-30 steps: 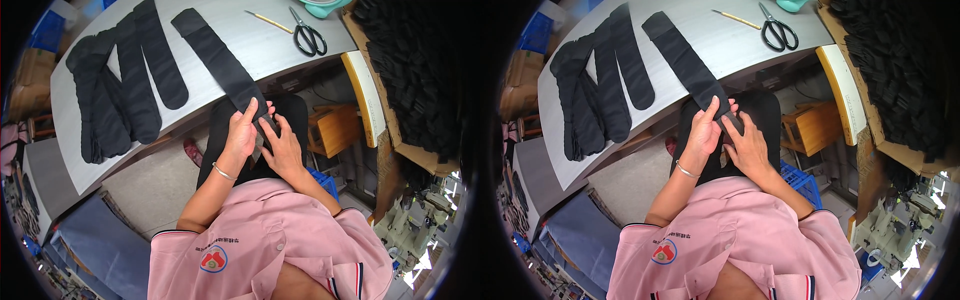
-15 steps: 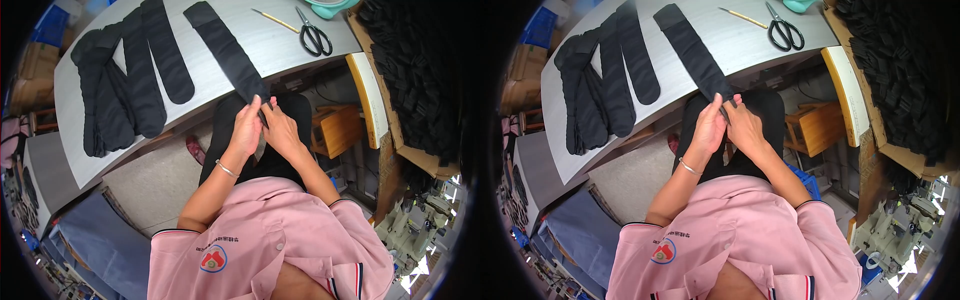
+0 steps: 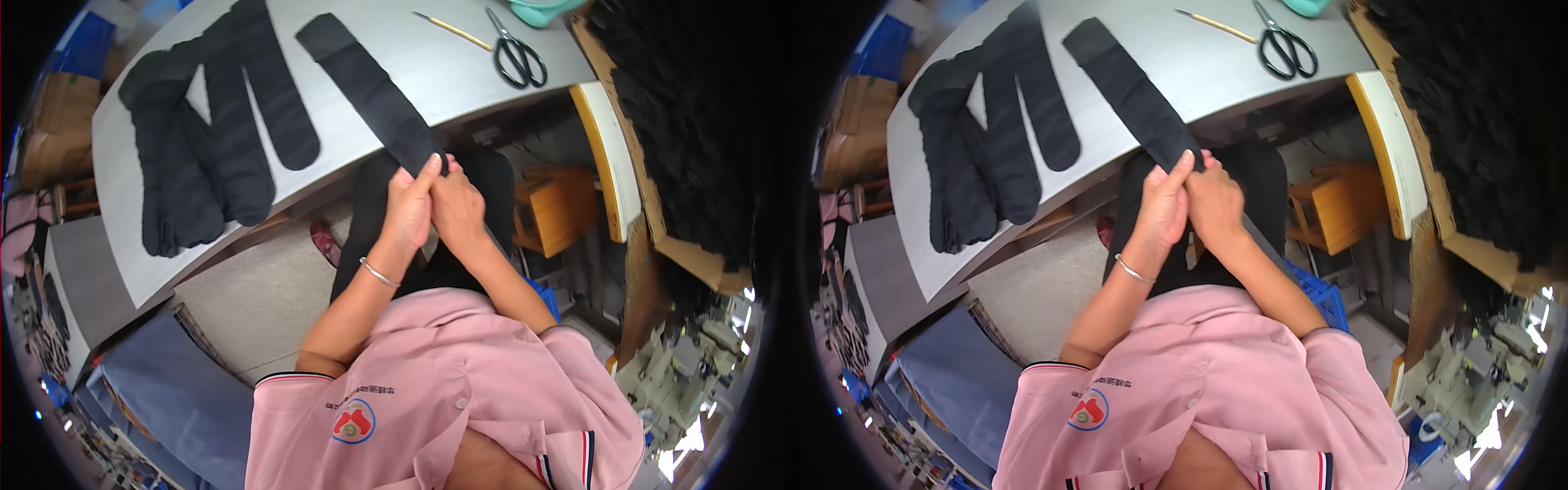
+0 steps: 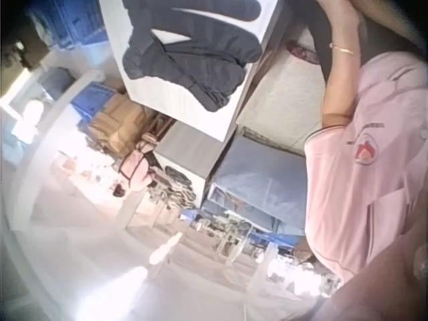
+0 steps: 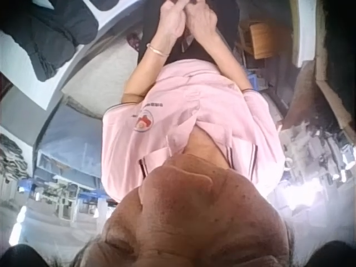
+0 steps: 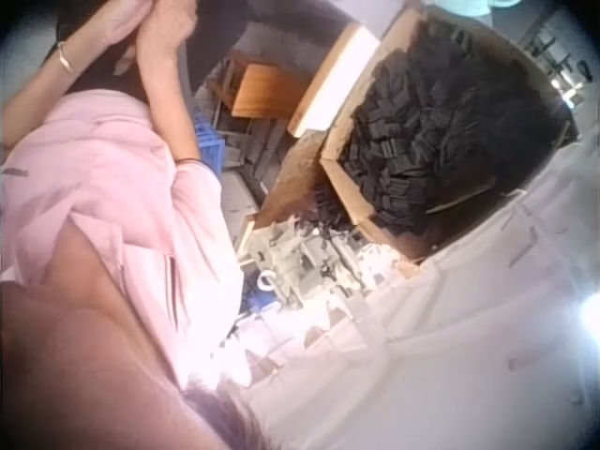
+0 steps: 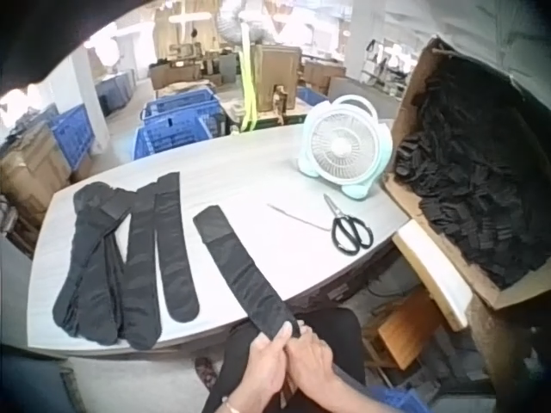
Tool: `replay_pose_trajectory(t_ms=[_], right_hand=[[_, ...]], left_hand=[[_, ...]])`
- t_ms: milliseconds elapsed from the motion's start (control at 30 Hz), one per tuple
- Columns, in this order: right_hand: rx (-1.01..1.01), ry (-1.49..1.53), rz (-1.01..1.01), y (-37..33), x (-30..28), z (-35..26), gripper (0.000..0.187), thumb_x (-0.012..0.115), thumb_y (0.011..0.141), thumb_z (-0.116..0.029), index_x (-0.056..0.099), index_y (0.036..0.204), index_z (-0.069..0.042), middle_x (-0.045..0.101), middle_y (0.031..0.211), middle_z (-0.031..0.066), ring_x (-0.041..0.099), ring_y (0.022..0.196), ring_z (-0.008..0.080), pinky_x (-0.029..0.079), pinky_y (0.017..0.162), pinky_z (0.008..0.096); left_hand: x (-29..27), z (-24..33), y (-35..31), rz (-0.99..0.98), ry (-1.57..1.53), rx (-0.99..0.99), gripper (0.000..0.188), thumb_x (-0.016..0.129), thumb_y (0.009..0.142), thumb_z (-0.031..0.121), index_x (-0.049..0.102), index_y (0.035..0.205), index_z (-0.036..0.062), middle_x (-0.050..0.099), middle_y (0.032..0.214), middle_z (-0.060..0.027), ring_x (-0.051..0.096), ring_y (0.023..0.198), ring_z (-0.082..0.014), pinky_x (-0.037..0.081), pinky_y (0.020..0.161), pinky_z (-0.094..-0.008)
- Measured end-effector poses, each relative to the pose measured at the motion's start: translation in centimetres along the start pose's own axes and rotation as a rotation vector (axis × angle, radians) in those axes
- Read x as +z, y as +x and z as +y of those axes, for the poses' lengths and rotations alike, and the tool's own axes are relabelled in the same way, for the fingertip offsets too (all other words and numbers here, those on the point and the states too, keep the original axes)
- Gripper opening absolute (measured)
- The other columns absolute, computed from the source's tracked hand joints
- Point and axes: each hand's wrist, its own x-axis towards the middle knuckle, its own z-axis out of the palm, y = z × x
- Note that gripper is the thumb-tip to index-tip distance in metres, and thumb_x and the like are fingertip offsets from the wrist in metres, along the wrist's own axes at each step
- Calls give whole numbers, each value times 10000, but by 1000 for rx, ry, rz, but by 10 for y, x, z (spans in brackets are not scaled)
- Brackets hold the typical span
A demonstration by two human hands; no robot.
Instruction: Trimming foam padding with scissors and inserting it into fabric straps at a workshop table.
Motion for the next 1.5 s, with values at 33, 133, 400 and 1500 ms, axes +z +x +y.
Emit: replay_pose_trajectory(t_ms=[33, 133, 400, 1500], right_hand=[[-51, 33, -1, -3, -10, 4, 49, 624, 829, -102, 652, 830, -61, 646, 995, 217, 695, 807, 345, 581, 667, 416], [-107, 139, -71, -19, -34, -7, 78, 662, 757, -34, 661, 835, -28, 579, 1276, 282, 691, 938, 398, 581, 750, 446], [-15, 229, -218, -35, -31, -5, 561, 688, 811, -15, 511, 1342, -54, 512, 1301, 294, 590, 1086, 467, 524, 839, 499], [-81, 60, -101, 3, -5, 6, 488, 566, 917, -62, 476, 1396, -97, 608, 1092, 248, 655, 853, 410, 529, 636, 496]], left_hand=[[-1, 2, 0, -12, -51, -9, 235, 656, 975, 223, 638, 1071, 10, 688, 1013, -83, 648, 933, -162, 525, 879, -319], [6, 23, -14, 83, -44, 2, 285, 656, 975, 272, 643, 1008, -11, 678, 935, -82, 632, 835, -154, 535, 811, -332], [-8, 1, -12, -2, -86, -115, 354, 685, 952, 348, 628, 1105, 34, 674, 984, -79, 646, 896, -161, 550, 842, -318], [-4, 1, 3, -68, 20, 28, 351, 584, 1009, 385, 640, 976, 39, 655, 919, -63, 614, 877, -135, 508, 850, -305]])
